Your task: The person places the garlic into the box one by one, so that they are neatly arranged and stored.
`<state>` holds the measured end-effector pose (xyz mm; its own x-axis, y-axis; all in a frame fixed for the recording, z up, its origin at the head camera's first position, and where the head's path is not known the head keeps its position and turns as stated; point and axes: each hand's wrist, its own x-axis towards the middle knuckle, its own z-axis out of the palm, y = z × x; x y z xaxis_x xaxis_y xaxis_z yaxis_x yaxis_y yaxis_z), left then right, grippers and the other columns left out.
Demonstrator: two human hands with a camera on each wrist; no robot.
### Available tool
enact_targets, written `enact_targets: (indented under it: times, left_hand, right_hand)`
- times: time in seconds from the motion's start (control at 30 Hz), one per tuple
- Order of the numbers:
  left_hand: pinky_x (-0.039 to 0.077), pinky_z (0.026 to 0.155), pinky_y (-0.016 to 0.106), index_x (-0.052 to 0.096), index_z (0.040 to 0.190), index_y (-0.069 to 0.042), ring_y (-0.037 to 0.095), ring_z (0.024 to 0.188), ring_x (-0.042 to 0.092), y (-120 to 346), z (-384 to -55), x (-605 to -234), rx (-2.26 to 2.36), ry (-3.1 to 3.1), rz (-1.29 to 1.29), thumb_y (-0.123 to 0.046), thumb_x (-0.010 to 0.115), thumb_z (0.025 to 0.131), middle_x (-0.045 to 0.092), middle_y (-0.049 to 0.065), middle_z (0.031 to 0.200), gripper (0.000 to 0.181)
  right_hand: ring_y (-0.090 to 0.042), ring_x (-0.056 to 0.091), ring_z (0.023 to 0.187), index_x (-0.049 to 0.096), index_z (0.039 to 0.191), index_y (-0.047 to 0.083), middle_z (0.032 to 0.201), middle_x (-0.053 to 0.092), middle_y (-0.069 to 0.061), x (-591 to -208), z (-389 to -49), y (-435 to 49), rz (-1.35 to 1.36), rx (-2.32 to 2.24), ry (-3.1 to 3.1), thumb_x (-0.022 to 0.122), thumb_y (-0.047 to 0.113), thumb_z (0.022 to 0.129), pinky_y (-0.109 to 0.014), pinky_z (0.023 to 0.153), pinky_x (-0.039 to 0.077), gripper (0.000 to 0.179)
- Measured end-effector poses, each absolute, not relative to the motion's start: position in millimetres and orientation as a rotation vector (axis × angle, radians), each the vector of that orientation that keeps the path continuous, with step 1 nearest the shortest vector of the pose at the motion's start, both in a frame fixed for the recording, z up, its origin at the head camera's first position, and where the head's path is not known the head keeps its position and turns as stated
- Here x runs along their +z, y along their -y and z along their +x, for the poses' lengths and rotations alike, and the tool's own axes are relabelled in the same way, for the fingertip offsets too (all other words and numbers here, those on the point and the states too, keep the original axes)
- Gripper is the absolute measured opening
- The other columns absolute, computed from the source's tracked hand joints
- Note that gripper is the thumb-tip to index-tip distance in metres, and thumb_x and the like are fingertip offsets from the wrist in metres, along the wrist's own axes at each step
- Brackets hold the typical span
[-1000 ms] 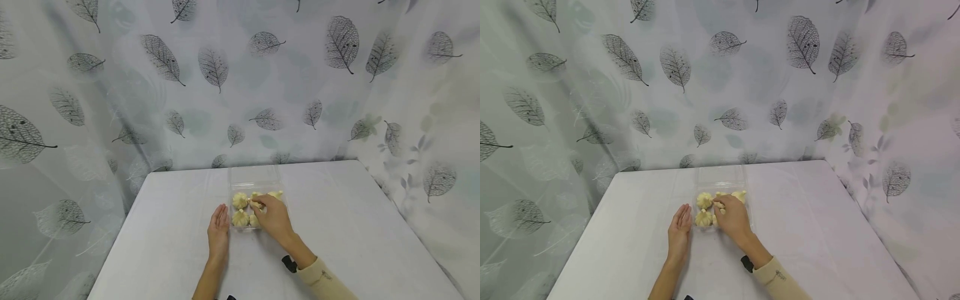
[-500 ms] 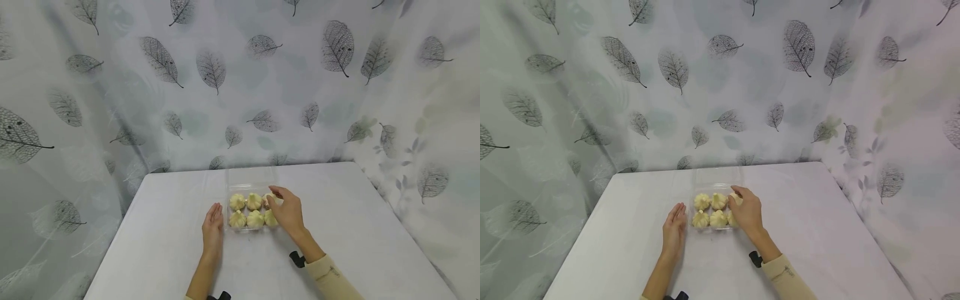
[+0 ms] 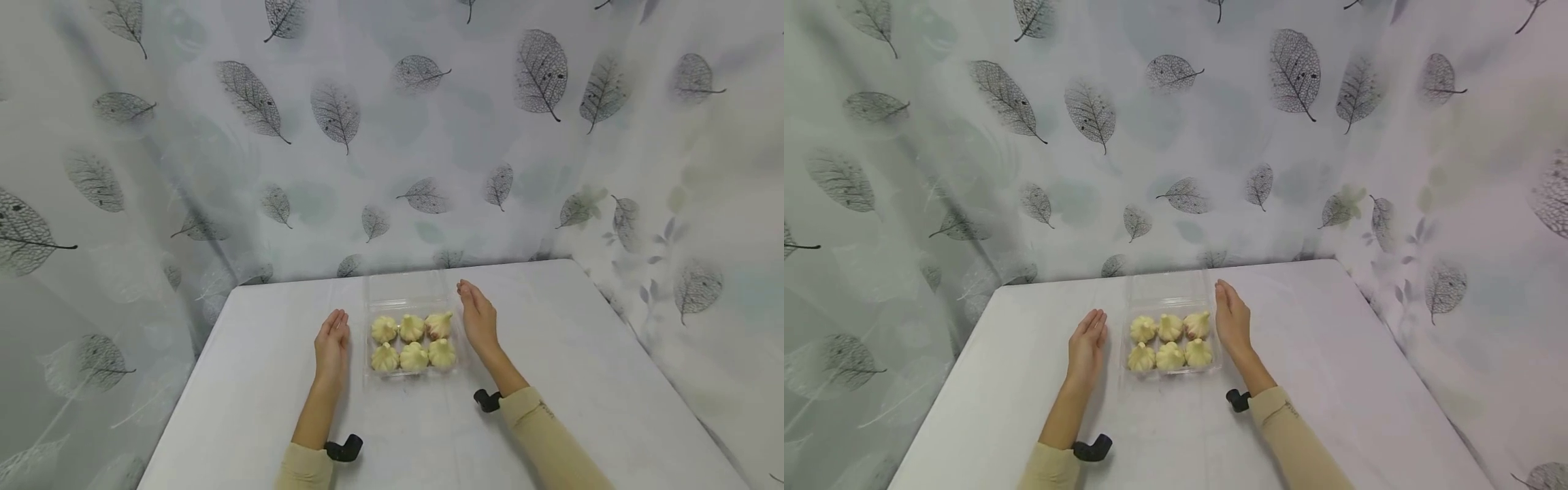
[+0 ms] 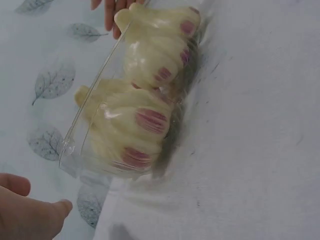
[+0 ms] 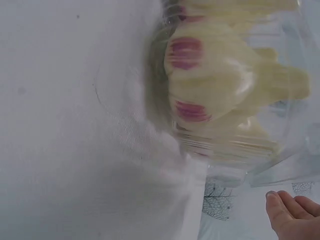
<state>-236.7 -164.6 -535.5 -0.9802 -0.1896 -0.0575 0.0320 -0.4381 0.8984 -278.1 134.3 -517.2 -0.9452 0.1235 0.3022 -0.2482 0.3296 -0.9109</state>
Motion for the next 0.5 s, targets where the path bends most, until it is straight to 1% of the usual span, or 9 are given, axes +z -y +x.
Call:
enact_targets:
  times: [0.17,0.27,0.43,0.5]
  left_hand:
    - [0.027,0.129,0.032,0.019,0.162,0.007,0.028,0.158,0.023,164.3,-258.1,-532.0,-2.555,1.581,0.206,0.001,0.037,0.109,0.022,0.022,0.169,0.056]
    - [0.028,0.129,0.033,0.019,0.162,0.008,0.030,0.157,0.024,161.2,-267.8,-531.6,-2.586,1.565,0.214,0.004,0.037,0.109,0.022,0.024,0.168,0.056]
    - [0.032,0.127,0.030,0.017,0.162,0.008,0.031,0.157,0.024,156.1,-281.0,-535.0,-2.658,1.532,0.245,0.010,0.038,0.106,0.021,0.025,0.169,0.060]
    - [0.035,0.123,0.029,0.017,0.162,0.007,0.031,0.157,0.024,154.6,-285.3,-537.8,-2.671,1.526,0.269,0.013,0.038,0.104,0.021,0.024,0.169,0.062]
  right_hand:
    - [-0.039,0.054,0.138,0.048,0.151,-0.006,0.148,0.056,-0.025,-520.7,-297.7,-135.7,0.096,1.825,2.257,0.037,0.029,0.116,-0.048,0.119,0.046,0.050]
    - [-0.039,0.049,0.143,0.043,0.154,-0.007,0.152,0.051,-0.027,-521.3,-306.1,-137.3,0.040,2.002,2.230,0.037,0.026,0.116,-0.042,0.122,0.042,0.051]
    - [-0.039,0.042,0.147,0.035,0.157,-0.009,0.157,0.043,-0.028,-524.3,-316.1,-139.5,-0.056,2.183,2.225,0.039,0.018,0.114,-0.041,0.125,0.038,0.051]
    - [-0.039,0.040,0.149,0.032,0.158,-0.009,0.160,0.040,-0.028,-526.4,-318.0,-140.5,-0.078,2.244,2.231,0.039,0.016,0.114,-0.041,0.126,0.036,0.052]
